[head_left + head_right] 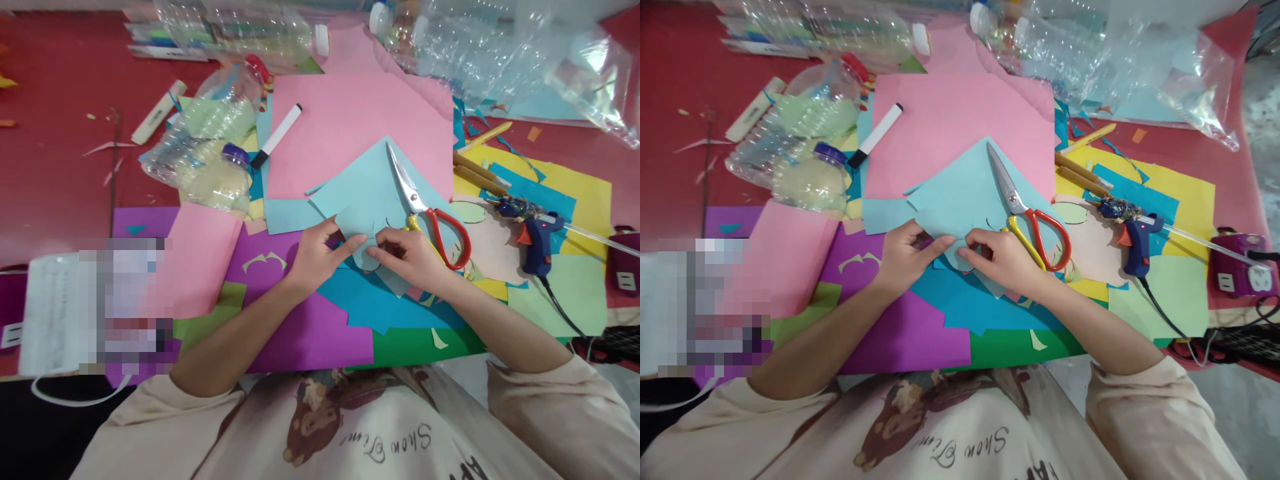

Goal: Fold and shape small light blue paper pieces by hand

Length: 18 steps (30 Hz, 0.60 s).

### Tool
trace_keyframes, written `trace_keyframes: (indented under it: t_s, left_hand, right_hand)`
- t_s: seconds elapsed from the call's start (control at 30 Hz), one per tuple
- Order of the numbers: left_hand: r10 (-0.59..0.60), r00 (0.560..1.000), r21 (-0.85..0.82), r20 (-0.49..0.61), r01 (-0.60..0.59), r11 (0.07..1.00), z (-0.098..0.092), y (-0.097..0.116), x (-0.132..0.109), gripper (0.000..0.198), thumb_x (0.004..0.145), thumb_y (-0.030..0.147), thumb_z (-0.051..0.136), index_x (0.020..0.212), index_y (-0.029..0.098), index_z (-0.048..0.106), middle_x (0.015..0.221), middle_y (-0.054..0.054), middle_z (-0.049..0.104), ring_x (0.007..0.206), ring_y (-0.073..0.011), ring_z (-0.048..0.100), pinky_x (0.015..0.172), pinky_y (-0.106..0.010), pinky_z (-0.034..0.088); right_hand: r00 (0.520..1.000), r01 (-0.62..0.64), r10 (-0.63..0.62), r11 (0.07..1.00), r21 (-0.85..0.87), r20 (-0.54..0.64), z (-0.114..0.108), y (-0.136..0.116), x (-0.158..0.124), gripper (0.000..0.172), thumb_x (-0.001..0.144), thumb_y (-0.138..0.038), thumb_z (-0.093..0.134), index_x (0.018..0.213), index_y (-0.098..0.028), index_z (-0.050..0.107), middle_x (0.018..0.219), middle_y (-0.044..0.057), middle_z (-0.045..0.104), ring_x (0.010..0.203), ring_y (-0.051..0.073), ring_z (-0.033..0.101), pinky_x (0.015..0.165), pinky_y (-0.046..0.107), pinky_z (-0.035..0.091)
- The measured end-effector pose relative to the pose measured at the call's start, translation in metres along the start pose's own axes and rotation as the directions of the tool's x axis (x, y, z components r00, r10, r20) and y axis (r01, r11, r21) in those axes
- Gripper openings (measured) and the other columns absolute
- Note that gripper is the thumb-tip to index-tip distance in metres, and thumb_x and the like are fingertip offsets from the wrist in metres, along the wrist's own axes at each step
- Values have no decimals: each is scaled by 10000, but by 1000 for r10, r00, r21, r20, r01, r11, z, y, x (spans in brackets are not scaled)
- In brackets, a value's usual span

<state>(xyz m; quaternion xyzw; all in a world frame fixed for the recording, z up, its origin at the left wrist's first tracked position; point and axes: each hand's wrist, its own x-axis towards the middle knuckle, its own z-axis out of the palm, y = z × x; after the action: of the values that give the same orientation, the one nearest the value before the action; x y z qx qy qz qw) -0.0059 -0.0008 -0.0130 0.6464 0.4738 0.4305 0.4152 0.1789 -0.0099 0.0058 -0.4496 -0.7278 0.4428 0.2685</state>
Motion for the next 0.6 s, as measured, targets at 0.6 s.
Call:
trace_keyframes:
  t_s: [0.6]
  left_hand:
    - [-21,998,-70,51,24,997,1,-1,-1,411,756,551,674,655,173,549,574,41,493,530,-78,437,498,-205,375]
  right_hand:
    - [1000,-29,29,999,46,8,-3,-5,0,220,896,-338,557,752,-175,523,532,-70,419,454,58,345,446,217,269]
